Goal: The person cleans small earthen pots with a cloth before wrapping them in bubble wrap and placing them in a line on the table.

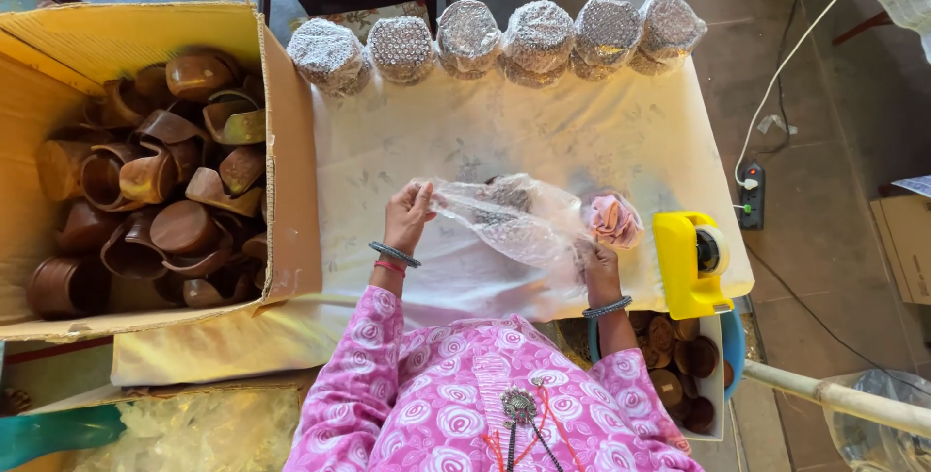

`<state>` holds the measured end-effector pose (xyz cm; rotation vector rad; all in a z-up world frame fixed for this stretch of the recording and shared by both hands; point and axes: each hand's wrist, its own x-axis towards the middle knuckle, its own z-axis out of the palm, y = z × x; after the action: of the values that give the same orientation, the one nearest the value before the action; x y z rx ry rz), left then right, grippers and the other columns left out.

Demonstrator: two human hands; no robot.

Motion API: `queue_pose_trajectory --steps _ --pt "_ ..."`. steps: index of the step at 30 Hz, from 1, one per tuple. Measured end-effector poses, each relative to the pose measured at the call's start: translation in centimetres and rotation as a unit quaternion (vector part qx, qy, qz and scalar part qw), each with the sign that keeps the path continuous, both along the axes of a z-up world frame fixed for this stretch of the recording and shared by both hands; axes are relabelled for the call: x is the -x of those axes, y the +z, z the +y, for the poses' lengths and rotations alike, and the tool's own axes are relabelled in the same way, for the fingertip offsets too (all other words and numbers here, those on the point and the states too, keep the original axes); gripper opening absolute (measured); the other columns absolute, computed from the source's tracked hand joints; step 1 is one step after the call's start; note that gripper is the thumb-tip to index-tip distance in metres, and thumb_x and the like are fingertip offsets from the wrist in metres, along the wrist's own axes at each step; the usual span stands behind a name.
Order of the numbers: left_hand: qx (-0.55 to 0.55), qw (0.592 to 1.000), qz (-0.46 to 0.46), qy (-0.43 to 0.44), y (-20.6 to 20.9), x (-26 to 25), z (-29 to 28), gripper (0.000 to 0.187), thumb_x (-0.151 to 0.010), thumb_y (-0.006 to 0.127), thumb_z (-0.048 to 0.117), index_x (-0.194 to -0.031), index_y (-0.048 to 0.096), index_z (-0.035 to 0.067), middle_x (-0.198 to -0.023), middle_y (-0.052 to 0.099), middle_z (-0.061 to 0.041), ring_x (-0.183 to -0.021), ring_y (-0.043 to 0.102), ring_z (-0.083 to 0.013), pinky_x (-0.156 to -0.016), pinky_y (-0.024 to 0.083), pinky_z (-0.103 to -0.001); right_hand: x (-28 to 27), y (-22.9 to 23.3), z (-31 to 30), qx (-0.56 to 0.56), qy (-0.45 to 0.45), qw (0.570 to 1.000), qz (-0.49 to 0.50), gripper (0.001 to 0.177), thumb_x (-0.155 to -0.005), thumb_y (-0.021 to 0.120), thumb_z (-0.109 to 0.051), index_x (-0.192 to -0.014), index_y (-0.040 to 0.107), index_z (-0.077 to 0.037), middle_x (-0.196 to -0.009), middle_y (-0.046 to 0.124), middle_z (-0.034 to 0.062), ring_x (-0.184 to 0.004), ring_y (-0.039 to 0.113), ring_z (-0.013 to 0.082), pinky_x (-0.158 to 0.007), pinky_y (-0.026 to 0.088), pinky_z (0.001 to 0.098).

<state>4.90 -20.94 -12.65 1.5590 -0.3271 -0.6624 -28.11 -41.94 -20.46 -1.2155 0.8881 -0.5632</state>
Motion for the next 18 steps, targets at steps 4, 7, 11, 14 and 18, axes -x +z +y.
queue_pose_trajectory --steps 4,7,11,14,18 --pt "-0.064 0.977 -0.178 0.097 5.4 2.3 0.1 0.051 -0.091 0.073 0.034 -0.13 0.058 0.003 -0.136 0.057 -0.015 -0.115 0.062 -0.0256 -0.082 0.057 -0.04 -1.9 1.5 0.8 -0.02 -0.022 0.999 -0.031 0.032 -0.107 0.062 -0.032 -0.089 0.068 -0.007 -0.064 0.05 -0.0066 -0.05 0.04 0.0016 -0.045 0.031 0.0221" --pt "-0.05 0.904 -0.407 0.12 4.9 4.9 0.1 0.052 -0.1 0.073 0.03 -0.144 0.056 0.01 -0.15 0.054 -0.012 -0.14 0.053 -0.0296 -0.115 0.048 -0.048 -3.9 3.2 2.2 -0.009 -0.02 1.0 -0.015 0.032 -0.104 0.06 -0.034 -0.096 0.072 -0.006 -0.064 0.053 -0.0048 -0.052 0.045 0.0032 -0.047 0.036 0.0225" --pt "-0.024 0.891 -0.453 0.005 9.3 8.2 -0.9 0.064 -0.095 0.074 0.033 -0.149 0.049 0.009 -0.154 0.048 -0.017 -0.143 0.045 -0.0368 -0.119 0.038 -0.051 -5.6 4.4 3.8 0.005 0.007 1.0 -0.009 0.037 -0.105 0.058 -0.037 -0.104 0.074 -0.003 -0.067 0.057 -0.0036 -0.055 0.049 0.0041 -0.052 0.041 0.0228" --pt "-0.049 0.827 -0.541 -0.146 6.5 9.1 -1.0 0.088 -0.071 0.078 0.043 -0.144 0.048 0.007 -0.142 0.054 -0.019 -0.136 0.042 -0.0398 -0.11 0.024 -0.062 -6.3 4.6 3.7 -0.026 0.011 0.999 -0.019 0.043 -0.106 0.055 -0.039 -0.108 0.074 0.0 -0.071 0.063 -0.0019 -0.058 0.053 0.0058 -0.054 0.044 0.0241" --pt "-0.236 0.745 -0.487 -0.389 -1.4 9.6 1.4 0.031 -0.09 0.073 0.03 -0.121 0.069 0.023 -0.111 0.066 -0.004 -0.12 0.057 -0.0227 -0.117 0.028 -0.061 -5.7 2.5 1.6 -0.11 -0.054 0.992 -0.035 0.051 -0.105 0.052 -0.047 -0.105 0.073 0.0 -0.066 0.06 0.0006 -0.054 0.054 0.01 -0.05 0.047 0.0276"
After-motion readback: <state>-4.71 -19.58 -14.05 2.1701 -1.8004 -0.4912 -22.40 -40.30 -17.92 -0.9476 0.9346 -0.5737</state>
